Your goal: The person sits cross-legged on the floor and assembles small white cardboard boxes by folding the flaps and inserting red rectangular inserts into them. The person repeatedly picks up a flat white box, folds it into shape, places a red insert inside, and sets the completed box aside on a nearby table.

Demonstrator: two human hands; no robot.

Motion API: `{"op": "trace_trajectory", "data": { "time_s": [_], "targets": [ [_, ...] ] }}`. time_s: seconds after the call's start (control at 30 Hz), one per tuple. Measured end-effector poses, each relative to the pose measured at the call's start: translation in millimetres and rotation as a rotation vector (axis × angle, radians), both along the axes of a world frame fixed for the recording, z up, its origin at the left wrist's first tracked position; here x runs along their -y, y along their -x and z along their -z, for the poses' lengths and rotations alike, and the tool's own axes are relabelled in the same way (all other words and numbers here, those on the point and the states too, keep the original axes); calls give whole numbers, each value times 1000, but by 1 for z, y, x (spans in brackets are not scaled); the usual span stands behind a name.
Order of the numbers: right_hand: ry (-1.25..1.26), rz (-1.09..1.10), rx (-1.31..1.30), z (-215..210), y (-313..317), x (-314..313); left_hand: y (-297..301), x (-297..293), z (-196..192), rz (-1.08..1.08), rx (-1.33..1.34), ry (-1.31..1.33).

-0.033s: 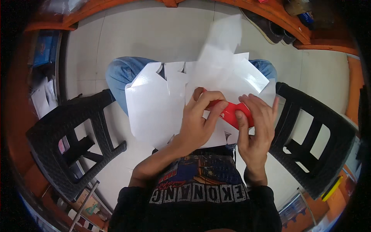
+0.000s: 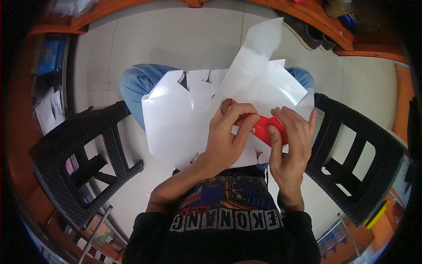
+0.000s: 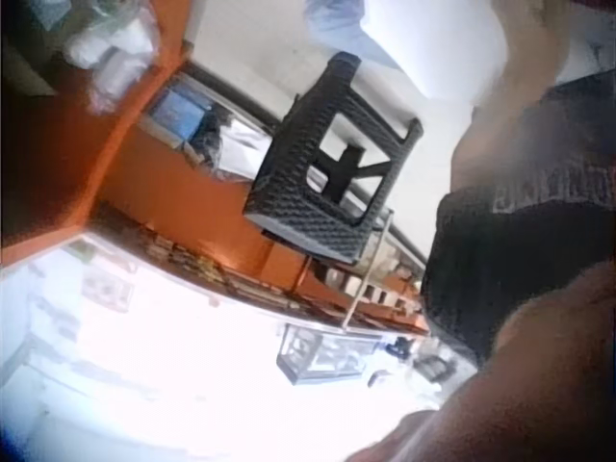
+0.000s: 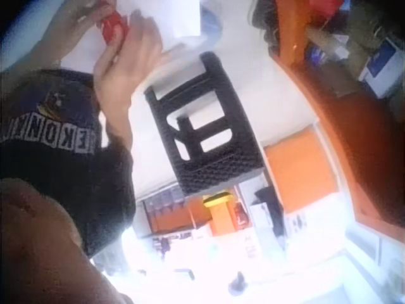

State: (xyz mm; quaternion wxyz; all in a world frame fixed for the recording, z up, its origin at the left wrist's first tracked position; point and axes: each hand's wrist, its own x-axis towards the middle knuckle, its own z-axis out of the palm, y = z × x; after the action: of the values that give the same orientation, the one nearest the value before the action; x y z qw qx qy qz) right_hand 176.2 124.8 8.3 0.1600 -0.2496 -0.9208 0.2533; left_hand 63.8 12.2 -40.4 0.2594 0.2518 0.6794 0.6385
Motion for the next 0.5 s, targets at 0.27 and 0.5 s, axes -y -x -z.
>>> {"op": "trace_trajectory", "data": {
  "time_s": [0.27,0.5],
  "targets": [
    [-8,-145,131,8,4,3,-10,5,9,99,-37,19],
    [139,-95,173,-1,-3,-3,-1,6,2,167,-46,34]
  ]
}}
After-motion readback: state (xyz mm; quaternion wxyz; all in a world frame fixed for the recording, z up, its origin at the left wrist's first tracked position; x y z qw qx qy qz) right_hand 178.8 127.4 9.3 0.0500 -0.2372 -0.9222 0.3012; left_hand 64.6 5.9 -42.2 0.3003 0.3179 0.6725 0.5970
